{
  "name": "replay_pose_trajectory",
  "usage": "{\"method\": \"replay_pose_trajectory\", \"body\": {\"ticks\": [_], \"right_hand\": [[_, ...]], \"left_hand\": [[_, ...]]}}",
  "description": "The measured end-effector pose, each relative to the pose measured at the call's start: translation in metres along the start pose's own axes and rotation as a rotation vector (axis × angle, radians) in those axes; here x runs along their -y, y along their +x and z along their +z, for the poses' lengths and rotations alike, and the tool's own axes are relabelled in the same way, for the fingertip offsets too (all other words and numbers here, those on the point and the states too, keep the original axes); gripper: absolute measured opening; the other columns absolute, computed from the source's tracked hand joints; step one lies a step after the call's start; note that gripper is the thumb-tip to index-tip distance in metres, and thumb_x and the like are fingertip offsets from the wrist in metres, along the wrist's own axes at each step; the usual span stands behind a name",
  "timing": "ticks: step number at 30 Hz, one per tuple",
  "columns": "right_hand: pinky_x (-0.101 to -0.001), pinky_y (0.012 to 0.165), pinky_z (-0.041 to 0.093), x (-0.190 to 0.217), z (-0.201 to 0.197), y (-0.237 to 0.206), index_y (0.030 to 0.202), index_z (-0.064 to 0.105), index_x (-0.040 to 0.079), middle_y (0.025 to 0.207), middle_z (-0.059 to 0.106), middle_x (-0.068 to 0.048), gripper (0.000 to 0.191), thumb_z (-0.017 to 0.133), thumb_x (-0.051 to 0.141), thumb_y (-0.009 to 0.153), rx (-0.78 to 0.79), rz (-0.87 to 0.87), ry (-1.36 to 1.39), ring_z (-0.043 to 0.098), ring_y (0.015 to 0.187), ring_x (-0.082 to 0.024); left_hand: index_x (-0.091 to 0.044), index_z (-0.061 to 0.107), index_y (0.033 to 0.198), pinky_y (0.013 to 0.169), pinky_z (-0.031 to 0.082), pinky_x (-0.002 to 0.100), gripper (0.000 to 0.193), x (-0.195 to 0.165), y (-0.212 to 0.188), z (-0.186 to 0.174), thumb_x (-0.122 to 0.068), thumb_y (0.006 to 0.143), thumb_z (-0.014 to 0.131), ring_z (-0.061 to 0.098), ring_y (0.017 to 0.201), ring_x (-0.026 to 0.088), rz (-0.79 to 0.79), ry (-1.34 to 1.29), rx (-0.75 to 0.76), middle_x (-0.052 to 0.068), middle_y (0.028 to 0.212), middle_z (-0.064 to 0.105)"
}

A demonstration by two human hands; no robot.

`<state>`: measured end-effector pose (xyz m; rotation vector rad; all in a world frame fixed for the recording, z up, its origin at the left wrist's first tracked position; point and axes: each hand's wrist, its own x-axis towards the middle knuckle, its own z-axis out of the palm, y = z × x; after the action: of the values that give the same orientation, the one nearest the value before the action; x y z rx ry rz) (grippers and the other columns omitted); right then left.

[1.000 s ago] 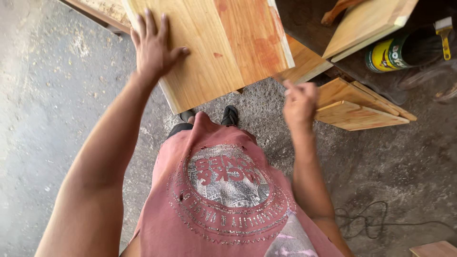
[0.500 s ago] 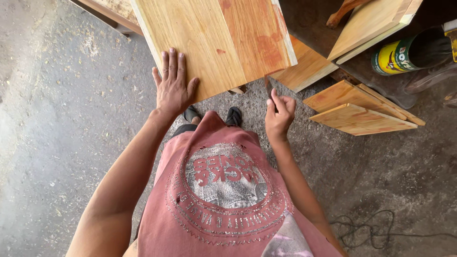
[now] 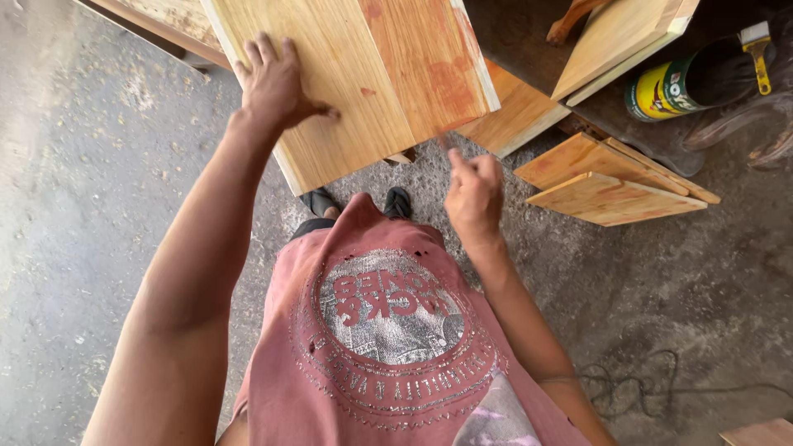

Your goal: The person applies reddish-brown stain to wooden furniture panels using a small brush, dipping the brush into an open can of stain held in the other hand. They coat the panel surface section by section, reposition the panel, and at the end lift and turn the panel to reach other sides.

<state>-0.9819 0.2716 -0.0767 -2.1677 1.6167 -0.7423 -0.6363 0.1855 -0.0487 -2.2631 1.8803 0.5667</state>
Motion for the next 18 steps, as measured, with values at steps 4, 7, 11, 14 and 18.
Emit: {"method": "replay_pose_trajectory", "body": {"ticks": [4,7,11,14,18], "right_hand": [[-0.0439,0.087,0.050,-0.004,-0.004,0.001,0.126,0.075,0.008,0.101,0.058,-0.013,0.036,0.070,-0.002,0.091,-0.007,0.090,-0.037,0.058,0.098,-0.031],[-0.0444,0.087,0.049,-0.014,-0.009,0.005,0.125,0.075,0.006,0.100,0.058,-0.012,0.034,0.072,-0.001,0.092,-0.076,0.113,-0.141,0.057,0.100,-0.033],[-0.0421,0.086,0.050,-0.020,-0.012,0.006,0.122,0.077,0.010,0.099,0.057,-0.013,0.035,0.073,0.000,0.089,0.053,0.067,0.030,0.058,0.098,-0.031],[-0.0415,0.085,0.050,-0.021,-0.012,0.005,0.126,0.076,0.010,0.102,0.058,-0.013,0.036,0.071,-0.001,0.093,-0.011,0.164,-0.033,0.058,0.098,-0.031],[-0.0425,0.086,0.049,-0.025,-0.010,0.006,0.122,0.078,0.010,0.097,0.057,-0.014,0.035,0.074,0.002,0.089,0.015,0.100,0.003,0.058,0.096,-0.032]], "left_hand": [[0.024,0.036,0.141,0.113,0.032,0.061,0.149,-0.004,0.020,-0.004,-0.066,0.040,0.098,0.027,0.138,0.067,0.006,0.044,0.076,0.053,0.147,0.028],[0.029,0.048,0.133,0.118,0.025,0.066,0.137,-0.008,0.023,-0.006,-0.067,0.047,0.097,0.033,0.140,0.065,0.095,0.166,0.117,0.048,0.140,0.047],[0.027,0.049,0.131,0.114,0.025,0.069,0.133,-0.010,0.022,-0.008,-0.062,0.046,0.098,0.032,0.138,0.065,0.102,0.170,0.112,0.045,0.139,0.048],[0.028,0.048,0.131,0.115,0.025,0.066,0.134,-0.009,0.021,-0.008,-0.063,0.046,0.098,0.030,0.139,0.065,0.079,0.163,0.114,0.047,0.139,0.045],[0.027,0.042,0.136,0.115,0.027,0.063,0.141,-0.007,0.021,-0.008,-0.064,0.045,0.098,0.030,0.137,0.067,0.058,0.157,0.115,0.053,0.140,0.038]]}}
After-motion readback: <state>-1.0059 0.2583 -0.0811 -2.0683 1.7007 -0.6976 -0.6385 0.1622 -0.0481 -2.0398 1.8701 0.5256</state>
